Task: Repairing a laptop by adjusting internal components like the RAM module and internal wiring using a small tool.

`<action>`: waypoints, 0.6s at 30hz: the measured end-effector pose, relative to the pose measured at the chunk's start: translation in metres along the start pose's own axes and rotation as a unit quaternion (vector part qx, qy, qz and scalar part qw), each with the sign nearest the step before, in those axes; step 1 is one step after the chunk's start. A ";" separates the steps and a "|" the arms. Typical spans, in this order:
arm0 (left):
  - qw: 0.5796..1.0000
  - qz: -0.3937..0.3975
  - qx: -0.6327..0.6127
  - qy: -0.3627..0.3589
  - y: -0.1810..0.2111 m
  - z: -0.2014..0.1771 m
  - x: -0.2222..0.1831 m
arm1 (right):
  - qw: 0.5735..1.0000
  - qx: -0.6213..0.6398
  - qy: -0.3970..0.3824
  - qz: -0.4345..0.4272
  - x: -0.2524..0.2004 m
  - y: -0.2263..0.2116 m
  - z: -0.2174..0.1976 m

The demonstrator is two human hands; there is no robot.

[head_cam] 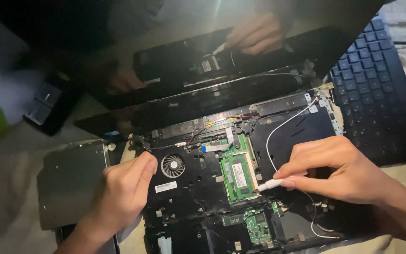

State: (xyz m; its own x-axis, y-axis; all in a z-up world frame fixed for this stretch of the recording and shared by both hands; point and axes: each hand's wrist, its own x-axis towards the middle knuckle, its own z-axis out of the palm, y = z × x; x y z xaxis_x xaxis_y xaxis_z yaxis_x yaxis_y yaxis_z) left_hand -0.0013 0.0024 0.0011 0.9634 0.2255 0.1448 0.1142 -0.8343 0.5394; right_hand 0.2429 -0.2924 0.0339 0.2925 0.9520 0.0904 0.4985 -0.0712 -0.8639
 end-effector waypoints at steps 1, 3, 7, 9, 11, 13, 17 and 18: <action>1.000 -0.002 -0.001 0.000 0.000 0.001 0.000 | 1.000 0.000 -0.002 0.000 0.000 0.000 -0.001; 1.000 0.004 0.007 -0.003 -0.001 0.000 0.000 | 1.000 0.010 -0.002 0.005 -0.001 0.002 -0.002; 1.000 0.006 0.007 0.007 -0.001 0.002 0.000 | 1.000 0.012 0.000 0.009 -0.001 0.000 -0.002; 1.000 0.007 -0.010 0.005 -0.002 0.002 0.000 | 1.000 0.011 -0.005 0.004 0.000 -0.001 -0.003; 1.000 0.004 -0.008 -0.001 -0.001 0.000 0.001 | 1.000 0.010 -0.002 0.006 0.000 0.000 -0.002; 1.000 0.000 -0.006 -0.010 -0.001 -0.001 -0.001 | 1.000 0.012 0.001 0.010 0.001 0.001 -0.001; 1.000 0.008 -0.009 -0.002 0.001 -0.001 0.000 | 1.000 0.005 -0.005 0.010 0.000 0.000 -0.001; 1.000 0.003 -0.022 -0.007 0.001 -0.001 0.003 | 1.000 0.002 -0.008 0.008 0.000 0.000 -0.003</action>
State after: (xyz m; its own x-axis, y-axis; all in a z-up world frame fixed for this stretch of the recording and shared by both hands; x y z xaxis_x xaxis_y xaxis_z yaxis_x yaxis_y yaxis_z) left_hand 0.0010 0.0023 0.0033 0.9672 0.2138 0.1370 0.0984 -0.8129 0.5741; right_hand 0.2452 -0.2933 0.0355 0.2873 0.9554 0.0676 0.4906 -0.0862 -0.8671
